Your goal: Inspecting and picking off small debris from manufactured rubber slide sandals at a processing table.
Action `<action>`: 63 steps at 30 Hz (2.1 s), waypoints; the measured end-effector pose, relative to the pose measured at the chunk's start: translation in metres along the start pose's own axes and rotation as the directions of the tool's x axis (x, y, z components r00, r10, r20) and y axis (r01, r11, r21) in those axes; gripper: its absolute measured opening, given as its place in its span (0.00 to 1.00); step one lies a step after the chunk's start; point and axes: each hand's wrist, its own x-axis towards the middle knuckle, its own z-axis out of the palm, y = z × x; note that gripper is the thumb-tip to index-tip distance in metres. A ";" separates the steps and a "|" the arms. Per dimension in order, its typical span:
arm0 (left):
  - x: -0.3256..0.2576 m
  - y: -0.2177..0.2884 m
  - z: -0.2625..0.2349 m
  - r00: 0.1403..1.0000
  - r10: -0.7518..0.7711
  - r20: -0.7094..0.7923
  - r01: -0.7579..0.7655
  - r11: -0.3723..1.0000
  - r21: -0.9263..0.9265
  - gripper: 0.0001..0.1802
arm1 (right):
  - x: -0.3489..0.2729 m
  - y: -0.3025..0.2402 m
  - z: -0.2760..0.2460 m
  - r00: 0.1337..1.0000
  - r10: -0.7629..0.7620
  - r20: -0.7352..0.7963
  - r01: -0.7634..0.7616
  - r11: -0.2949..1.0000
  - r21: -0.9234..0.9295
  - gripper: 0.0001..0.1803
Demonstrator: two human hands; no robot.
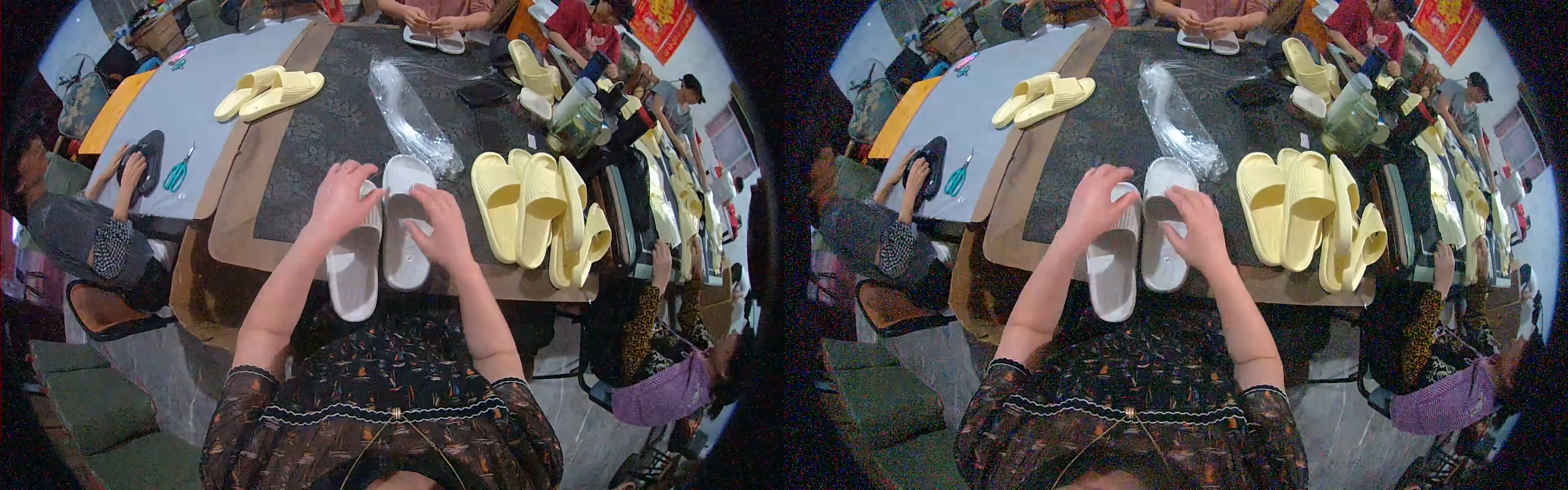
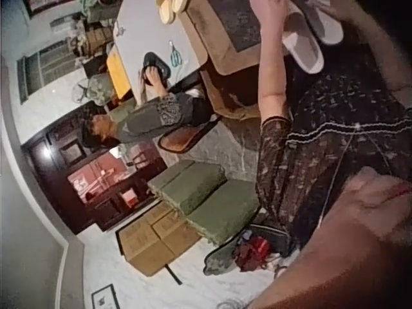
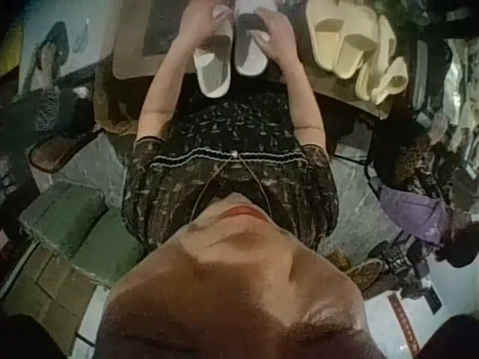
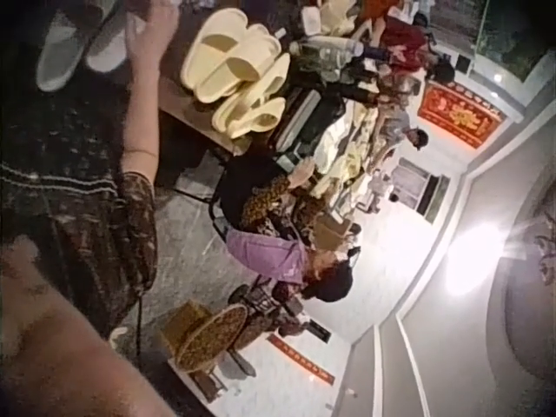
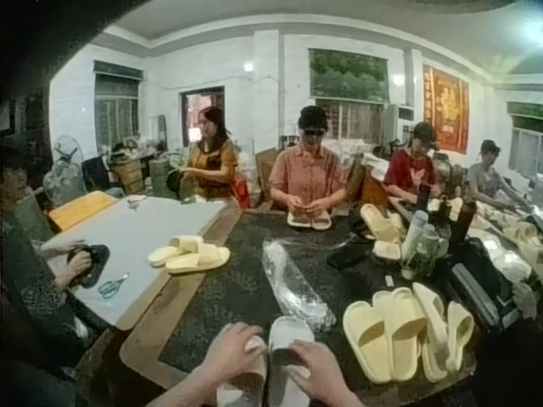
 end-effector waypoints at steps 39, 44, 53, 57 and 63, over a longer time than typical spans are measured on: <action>0.030 -0.022 0.067 0.941 -0.336 0.024 0.266 0.698 -0.664 0.09 | 0.044 0.029 0.048 0.846 0.532 0.024 -0.436 0.666 0.605 0.10; 0.026 -0.021 0.069 0.939 -0.243 0.245 0.345 0.682 -0.645 0.08 | 0.043 0.029 0.047 0.836 0.543 0.079 -0.461 0.618 0.636 0.08; 0.027 -0.023 0.069 0.939 -0.315 0.140 0.312 0.605 -0.732 0.09 | 0.042 0.032 0.048 0.843 0.536 0.043 -0.432 0.628 0.647 0.08; 0.027 -0.025 0.070 0.950 -0.259 0.172 0.301 0.622 -0.723 0.08 | 0.042 0.029 0.047 0.826 0.559 0.075 -0.461 0.594 0.659 0.08; 0.028 -0.024 0.066 0.959 -0.258 0.116 0.262 0.656 -0.708 0.07 | 0.041 0.031 0.048 0.823 0.563 0.071 -0.461 0.590 0.663 0.08</action>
